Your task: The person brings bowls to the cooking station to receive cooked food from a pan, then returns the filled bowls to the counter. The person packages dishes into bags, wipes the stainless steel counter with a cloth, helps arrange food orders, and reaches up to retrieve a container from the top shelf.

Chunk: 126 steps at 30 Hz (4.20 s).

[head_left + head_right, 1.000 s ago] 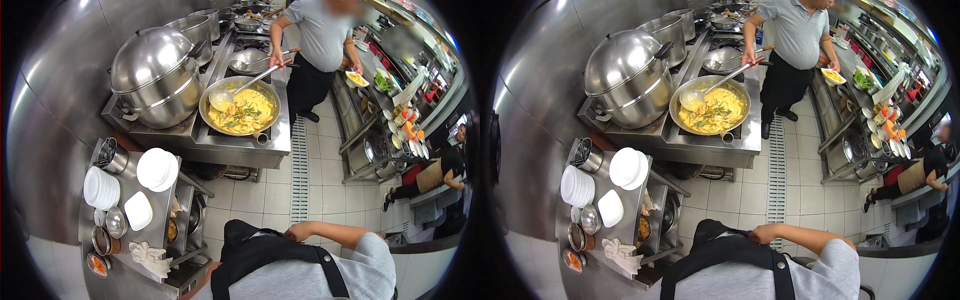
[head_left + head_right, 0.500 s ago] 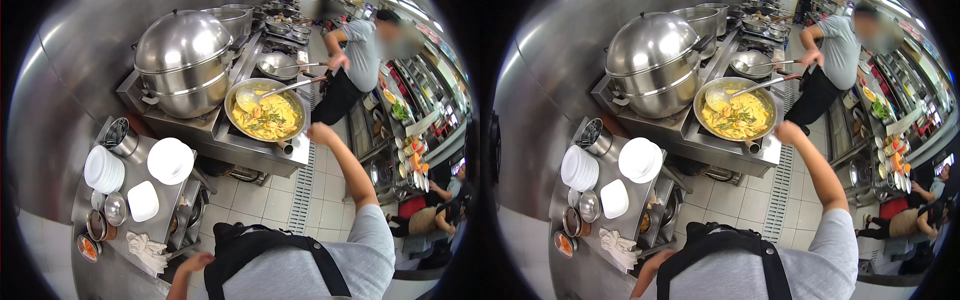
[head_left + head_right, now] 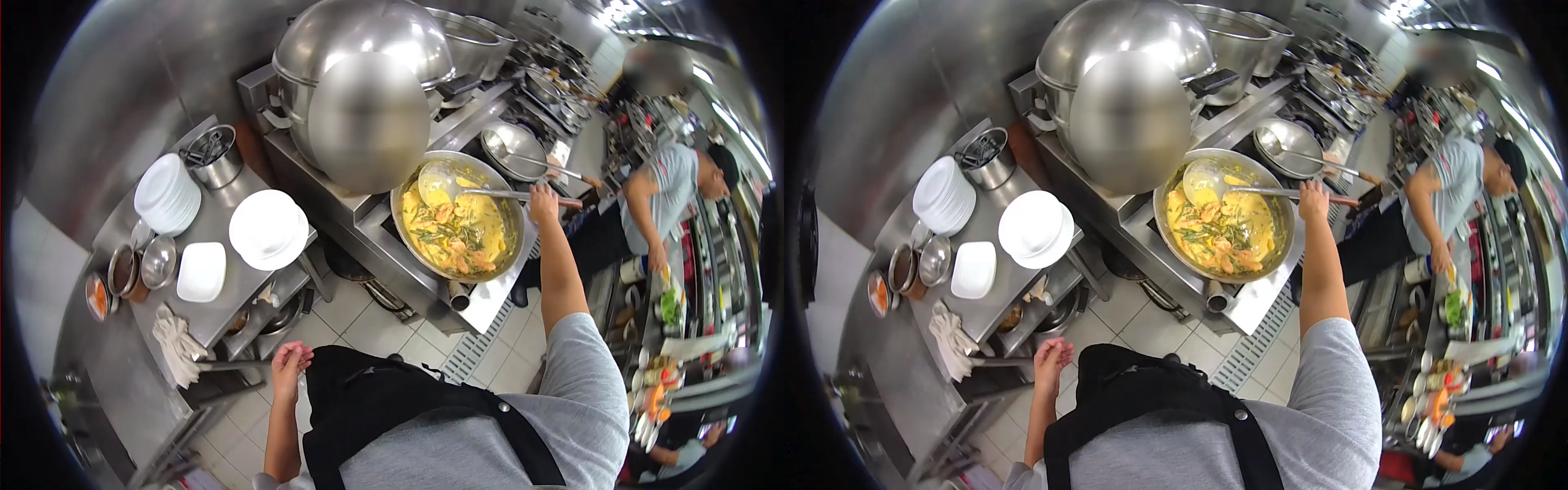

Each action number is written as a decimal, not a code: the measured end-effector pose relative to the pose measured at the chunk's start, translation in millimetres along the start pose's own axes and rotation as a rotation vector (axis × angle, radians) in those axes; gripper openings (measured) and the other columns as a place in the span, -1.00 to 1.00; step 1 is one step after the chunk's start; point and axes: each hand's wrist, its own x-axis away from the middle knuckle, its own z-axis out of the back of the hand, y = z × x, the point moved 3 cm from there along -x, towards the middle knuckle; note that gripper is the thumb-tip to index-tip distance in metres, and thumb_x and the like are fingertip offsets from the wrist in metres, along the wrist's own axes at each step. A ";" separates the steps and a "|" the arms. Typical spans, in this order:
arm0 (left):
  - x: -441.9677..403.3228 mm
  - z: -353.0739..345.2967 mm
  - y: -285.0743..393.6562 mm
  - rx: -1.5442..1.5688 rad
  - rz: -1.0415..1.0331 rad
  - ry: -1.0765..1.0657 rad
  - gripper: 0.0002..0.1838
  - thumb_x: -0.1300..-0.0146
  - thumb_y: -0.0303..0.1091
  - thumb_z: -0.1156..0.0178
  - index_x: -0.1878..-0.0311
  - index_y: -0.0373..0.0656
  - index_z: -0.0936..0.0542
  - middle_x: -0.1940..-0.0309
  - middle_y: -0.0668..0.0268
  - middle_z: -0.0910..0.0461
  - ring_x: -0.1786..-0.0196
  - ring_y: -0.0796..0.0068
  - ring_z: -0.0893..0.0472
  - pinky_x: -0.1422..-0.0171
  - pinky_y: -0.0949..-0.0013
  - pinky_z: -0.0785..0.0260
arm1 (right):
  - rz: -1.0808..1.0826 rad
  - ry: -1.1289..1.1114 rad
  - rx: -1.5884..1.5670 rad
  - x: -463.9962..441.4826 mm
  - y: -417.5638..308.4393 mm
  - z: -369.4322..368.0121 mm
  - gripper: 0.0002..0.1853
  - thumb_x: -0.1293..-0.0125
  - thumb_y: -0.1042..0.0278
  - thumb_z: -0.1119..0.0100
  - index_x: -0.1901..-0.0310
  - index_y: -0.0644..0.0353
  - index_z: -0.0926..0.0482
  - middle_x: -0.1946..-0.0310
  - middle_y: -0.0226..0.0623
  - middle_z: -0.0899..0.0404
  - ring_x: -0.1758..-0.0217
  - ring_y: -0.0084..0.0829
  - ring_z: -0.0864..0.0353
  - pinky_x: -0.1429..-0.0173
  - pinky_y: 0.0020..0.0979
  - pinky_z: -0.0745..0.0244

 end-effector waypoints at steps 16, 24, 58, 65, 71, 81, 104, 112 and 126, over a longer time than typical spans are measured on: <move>5.6 -35.1 -44.4 0.100 0.012 0.256 -0.80 -0.21 -0.26 -0.07 0.15 -0.13 -0.45 0.32 0.32 -0.55 0.28 0.53 -0.52 0.19 0.48 -0.34 | -0.047 -1.113 -0.807 44.9 61.6 15.3 -0.68 0.03 0.19 -0.28 0.43 0.33 -0.52 0.59 -0.17 -0.53 0.60 -0.44 -0.57 0.59 -0.46 -0.45; -37.7 -58.3 -6.9 -0.006 -0.084 0.056 -0.81 -0.23 -0.28 -0.05 0.16 -0.16 -0.47 0.32 0.33 -0.55 0.28 0.57 -0.52 0.21 0.54 -0.33 | 0.049 -0.063 -0.172 105.1 46.6 77.3 -0.56 -0.07 -0.01 -0.12 0.28 0.26 -0.35 0.48 -0.06 -0.55 0.45 -0.07 -0.57 0.37 -0.21 -0.47; -128.6 127.7 77.8 0.445 -0.117 0.416 -0.15 -0.15 -0.02 -0.12 -0.21 -0.17 0.24 0.11 -0.22 -0.35 0.18 0.02 -0.50 0.07 0.17 -0.44 | -0.897 -1.143 -1.783 233.5 -122.5 152.0 -0.67 -0.29 0.09 0.05 0.42 0.20 -0.26 0.77 -0.59 -0.15 0.80 -0.74 -0.13 0.74 -0.69 -0.08; -137.9 136.7 63.0 0.461 -0.162 0.416 -0.28 -0.17 -0.11 -0.12 -0.16 -0.31 0.05 0.14 -0.18 -0.39 0.14 0.11 -0.50 0.05 0.24 -0.44 | -0.411 -0.618 -0.934 242.3 -77.7 175.7 -0.64 -0.23 0.16 0.01 0.51 0.35 -0.37 0.75 -0.25 -0.39 0.76 -0.43 -0.42 0.67 -0.39 -0.37; -133.6 125.2 65.4 0.426 -0.322 0.533 -0.43 -0.24 -0.27 -0.02 -0.15 -0.29 0.04 0.18 -0.14 -0.39 0.14 0.13 -0.51 0.07 0.26 -0.48 | -0.224 -0.226 -0.636 227.5 -39.3 182.1 -0.61 -0.21 0.15 0.01 0.42 0.44 -0.41 0.71 -0.03 -0.47 0.70 -0.21 -0.54 0.53 -0.29 -0.45; -136.2 126.0 71.2 0.441 -0.371 0.545 -0.53 -0.21 -0.44 0.06 -0.05 -0.42 0.04 0.19 -0.14 -0.38 0.17 0.09 -0.51 0.06 0.21 -0.51 | -0.276 -0.391 -0.691 226.7 -27.9 146.5 -0.59 -0.23 0.17 0.03 0.44 0.49 -0.42 0.73 -0.04 -0.46 0.71 -0.23 -0.54 0.53 -0.30 -0.48; -30.5 105.8 106.1 0.436 -0.578 0.462 -0.60 -0.06 -0.48 -0.03 0.05 -0.35 -0.15 0.19 -0.03 -0.44 0.20 0.10 -0.55 0.08 0.37 -0.52 | -0.735 -1.152 -1.862 240.2 -53.0 129.3 -0.68 -0.30 0.10 0.10 0.44 0.19 -0.26 0.78 -0.56 -0.15 0.82 -0.71 -0.10 0.77 -0.65 0.00; -32.5 78.4 111.1 0.382 -0.460 0.362 -0.58 -0.09 -0.46 0.00 -0.01 -0.31 -0.17 0.23 0.04 -0.48 0.27 0.20 -0.58 0.24 0.50 -0.53 | -0.335 -0.501 -1.026 215.2 -33.5 125.9 -0.61 -0.21 0.16 0.01 0.50 0.42 -0.41 0.72 -0.14 -0.42 0.80 -0.36 -0.44 0.62 -0.34 -0.39; -14.3 46.0 98.4 0.355 -0.408 0.284 -0.56 -0.07 -0.46 0.00 -0.04 -0.31 -0.20 0.23 0.04 -0.48 0.29 0.24 -0.58 0.22 0.47 -0.51 | -0.141 -0.569 -0.923 183.8 -68.3 105.3 -0.55 -0.16 0.08 -0.06 0.53 0.44 -0.41 0.75 -0.28 -0.40 0.79 -0.46 -0.45 0.68 -0.41 -0.39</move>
